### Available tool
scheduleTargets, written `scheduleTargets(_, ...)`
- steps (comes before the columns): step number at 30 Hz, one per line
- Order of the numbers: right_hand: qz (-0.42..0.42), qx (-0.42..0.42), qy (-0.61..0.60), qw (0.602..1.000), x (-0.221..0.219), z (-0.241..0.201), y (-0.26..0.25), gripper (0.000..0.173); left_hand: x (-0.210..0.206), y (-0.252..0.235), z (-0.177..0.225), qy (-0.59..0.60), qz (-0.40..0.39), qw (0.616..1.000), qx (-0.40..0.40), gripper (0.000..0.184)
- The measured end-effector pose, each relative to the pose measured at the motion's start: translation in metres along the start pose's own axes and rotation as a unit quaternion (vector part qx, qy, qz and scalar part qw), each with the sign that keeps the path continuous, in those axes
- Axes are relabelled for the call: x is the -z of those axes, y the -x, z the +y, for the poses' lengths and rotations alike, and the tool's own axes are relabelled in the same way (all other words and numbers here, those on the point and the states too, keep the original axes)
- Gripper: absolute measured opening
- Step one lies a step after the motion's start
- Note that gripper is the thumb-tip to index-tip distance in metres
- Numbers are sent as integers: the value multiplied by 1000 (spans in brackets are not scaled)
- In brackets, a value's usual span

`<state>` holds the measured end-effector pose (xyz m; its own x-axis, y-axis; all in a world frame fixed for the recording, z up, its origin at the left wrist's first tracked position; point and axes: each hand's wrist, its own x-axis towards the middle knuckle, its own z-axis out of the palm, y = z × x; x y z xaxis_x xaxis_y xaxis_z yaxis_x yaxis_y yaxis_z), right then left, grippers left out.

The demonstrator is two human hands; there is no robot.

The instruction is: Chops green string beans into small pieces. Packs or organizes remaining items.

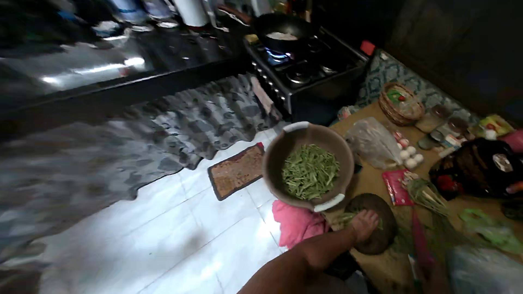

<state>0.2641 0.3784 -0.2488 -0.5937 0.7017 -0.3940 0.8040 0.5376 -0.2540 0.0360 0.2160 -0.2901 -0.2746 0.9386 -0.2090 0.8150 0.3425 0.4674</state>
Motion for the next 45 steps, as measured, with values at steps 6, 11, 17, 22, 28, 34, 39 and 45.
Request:
scheduleTargets(6,56,3,48,997,-16,-4,-11,49,8,-5,9,-26,-34,998,35,48)
scheduleTargets(11,114,-10,-71,991,-14,0,-1,47,2,-5,12,-68,-30,996,51,54)
scheduleTargets(17,20,-10,-89,996,4,-69,53,43,9,-7,16,-76,-64,993,66,64)
scheduleTargets(22,-59,-8,-64,996,-13,-106,47,41,10,-2,13,-81,-33,995,53,74)
scheduleTargets(28,-78,-14,-71,994,-25,-111,40,40,29,14,8,-46,-42,995,80,85)
scheduleTargets(34,-58,-16,-69,996,-17,-117,47,40,27,21,-8,-73,-72,991,81,89)
scheduleTargets(39,-22,-2,-84,996,-12,-117,54,39,27,19,-11,-75,-65,994,49,83)
scheduleTargets(45,-74,-38,-34,996,-7,-111,40,41,24,20,-10,-79,-59,994,51,70)
